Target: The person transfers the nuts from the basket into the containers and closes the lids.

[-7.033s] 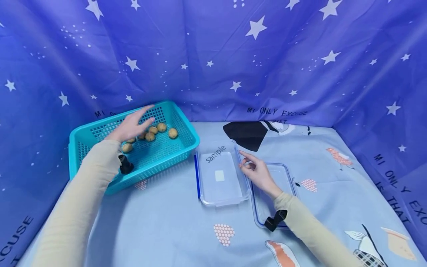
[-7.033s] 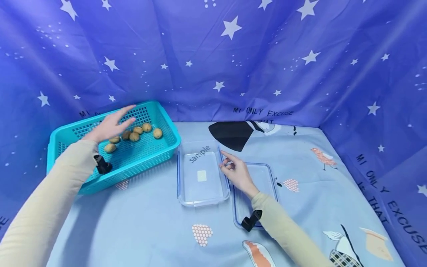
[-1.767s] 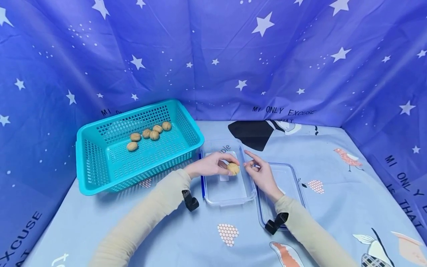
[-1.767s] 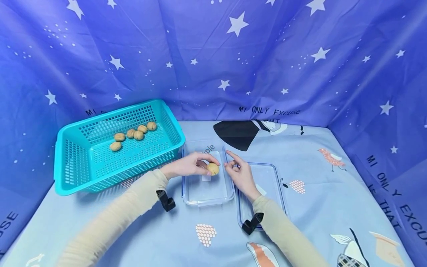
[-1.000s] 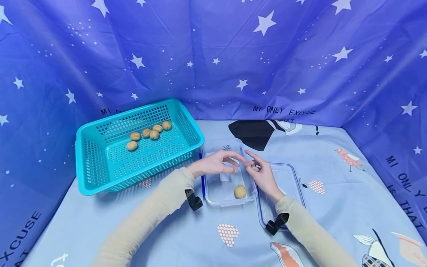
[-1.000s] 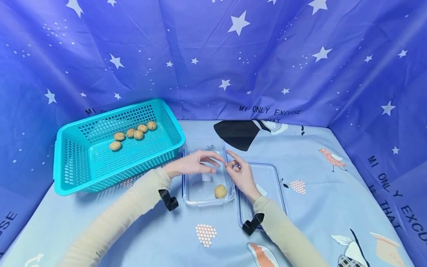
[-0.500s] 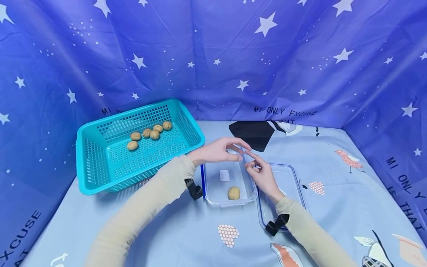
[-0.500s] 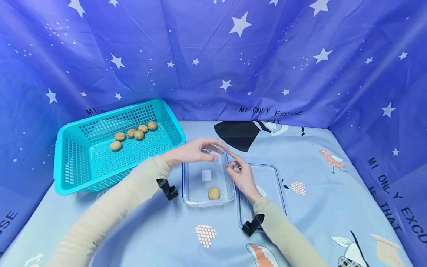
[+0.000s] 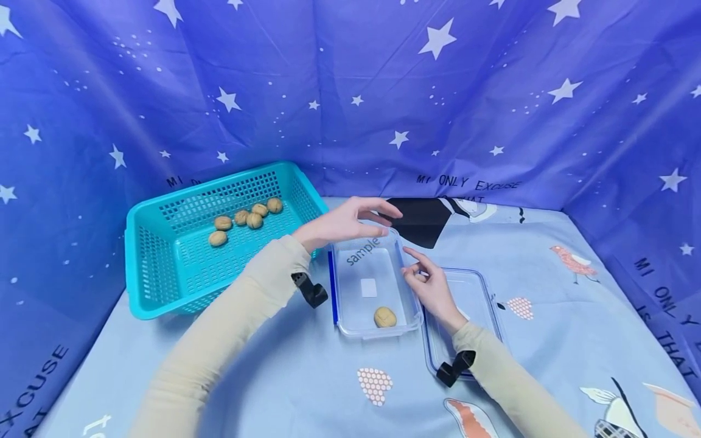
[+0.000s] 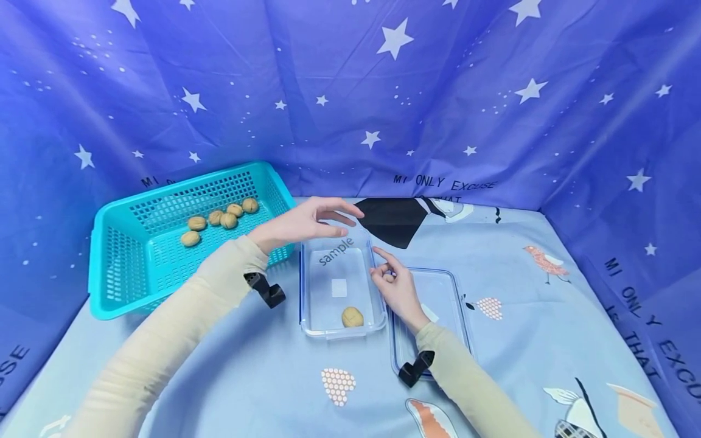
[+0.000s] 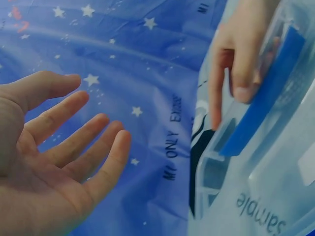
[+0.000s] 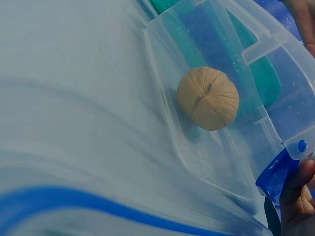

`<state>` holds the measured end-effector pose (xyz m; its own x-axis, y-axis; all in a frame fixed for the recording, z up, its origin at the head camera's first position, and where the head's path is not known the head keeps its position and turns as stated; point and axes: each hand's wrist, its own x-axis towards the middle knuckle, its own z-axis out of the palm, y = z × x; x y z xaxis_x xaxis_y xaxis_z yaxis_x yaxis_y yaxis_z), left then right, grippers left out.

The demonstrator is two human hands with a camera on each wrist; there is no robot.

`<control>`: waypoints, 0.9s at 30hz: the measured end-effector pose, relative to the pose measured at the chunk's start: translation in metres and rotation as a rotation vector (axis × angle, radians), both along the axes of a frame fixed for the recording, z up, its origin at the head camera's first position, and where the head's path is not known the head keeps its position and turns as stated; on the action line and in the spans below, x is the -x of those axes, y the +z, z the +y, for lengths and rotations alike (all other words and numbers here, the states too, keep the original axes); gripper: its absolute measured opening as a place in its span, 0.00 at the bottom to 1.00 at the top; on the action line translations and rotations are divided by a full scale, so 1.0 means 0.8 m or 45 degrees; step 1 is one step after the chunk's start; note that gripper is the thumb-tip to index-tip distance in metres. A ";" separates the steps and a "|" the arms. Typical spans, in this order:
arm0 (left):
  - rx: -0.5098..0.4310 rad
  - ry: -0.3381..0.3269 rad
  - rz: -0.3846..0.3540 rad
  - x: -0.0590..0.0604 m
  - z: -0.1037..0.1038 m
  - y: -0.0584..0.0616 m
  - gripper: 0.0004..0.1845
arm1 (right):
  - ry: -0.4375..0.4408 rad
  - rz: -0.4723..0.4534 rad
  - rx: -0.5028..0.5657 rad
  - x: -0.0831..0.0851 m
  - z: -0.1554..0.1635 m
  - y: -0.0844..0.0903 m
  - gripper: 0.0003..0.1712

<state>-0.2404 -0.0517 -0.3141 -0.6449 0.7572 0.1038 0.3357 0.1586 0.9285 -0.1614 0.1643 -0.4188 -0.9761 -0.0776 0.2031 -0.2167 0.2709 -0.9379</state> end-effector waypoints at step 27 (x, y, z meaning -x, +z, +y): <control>-0.085 0.363 -0.091 0.025 -0.116 0.010 0.21 | -0.013 -0.006 -0.002 0.015 0.012 -0.036 0.26</control>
